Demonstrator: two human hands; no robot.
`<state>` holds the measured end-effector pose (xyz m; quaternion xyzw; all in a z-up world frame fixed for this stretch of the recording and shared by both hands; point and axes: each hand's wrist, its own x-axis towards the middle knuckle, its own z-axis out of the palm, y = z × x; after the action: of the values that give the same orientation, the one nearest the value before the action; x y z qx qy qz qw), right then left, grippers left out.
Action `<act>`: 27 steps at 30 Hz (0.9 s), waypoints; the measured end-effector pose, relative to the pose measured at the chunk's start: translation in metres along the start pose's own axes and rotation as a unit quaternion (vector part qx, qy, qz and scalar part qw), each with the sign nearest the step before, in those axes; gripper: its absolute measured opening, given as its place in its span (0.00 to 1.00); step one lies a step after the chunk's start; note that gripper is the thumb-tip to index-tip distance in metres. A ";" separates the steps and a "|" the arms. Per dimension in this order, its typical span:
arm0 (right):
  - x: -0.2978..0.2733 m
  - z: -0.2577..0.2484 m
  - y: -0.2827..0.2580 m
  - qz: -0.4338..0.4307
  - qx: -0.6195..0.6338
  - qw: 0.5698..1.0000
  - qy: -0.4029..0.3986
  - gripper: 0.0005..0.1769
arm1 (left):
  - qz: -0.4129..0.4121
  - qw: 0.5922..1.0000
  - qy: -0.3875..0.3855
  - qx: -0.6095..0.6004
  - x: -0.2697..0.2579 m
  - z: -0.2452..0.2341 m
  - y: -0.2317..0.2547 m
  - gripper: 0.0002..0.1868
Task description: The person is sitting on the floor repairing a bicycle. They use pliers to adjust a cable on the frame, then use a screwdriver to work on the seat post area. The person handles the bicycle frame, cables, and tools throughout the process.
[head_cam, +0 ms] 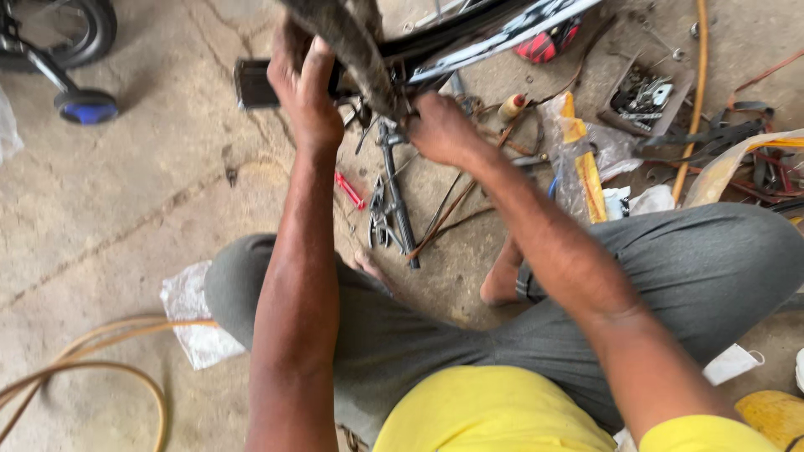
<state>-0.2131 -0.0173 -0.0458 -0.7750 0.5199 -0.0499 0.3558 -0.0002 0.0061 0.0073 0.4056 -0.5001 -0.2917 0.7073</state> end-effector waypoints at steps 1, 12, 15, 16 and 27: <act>-0.002 -0.001 -0.003 0.013 0.029 0.999 -0.014 0.10 | -0.011 1.000 -0.003 -0.003 0.001 0.002 0.002 0.26; -0.013 0.040 0.006 -0.162 0.116 0.908 0.368 0.18 | -0.055 0.998 -0.006 -0.037 0.001 0.002 0.027 0.32; -0.006 0.045 0.011 -0.129 0.141 0.920 0.341 0.19 | -0.091 0.994 0.026 -0.047 0.003 -0.001 0.007 0.23; -0.005 0.047 0.011 -0.111 0.149 0.925 0.330 0.20 | -0.086 0.994 0.060 -0.041 0.005 0.000 0.000 0.18; 0.004 0.063 0.022 -0.154 0.091 0.908 0.378 0.19 | -0.074 0.994 0.076 -0.024 0.003 0.004 0.005 0.15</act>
<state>-0.2002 0.0061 -0.1067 -0.7326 0.4830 -0.4406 0.1893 -0.0026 0.0049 0.0142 0.4456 -0.4066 -0.3231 0.7292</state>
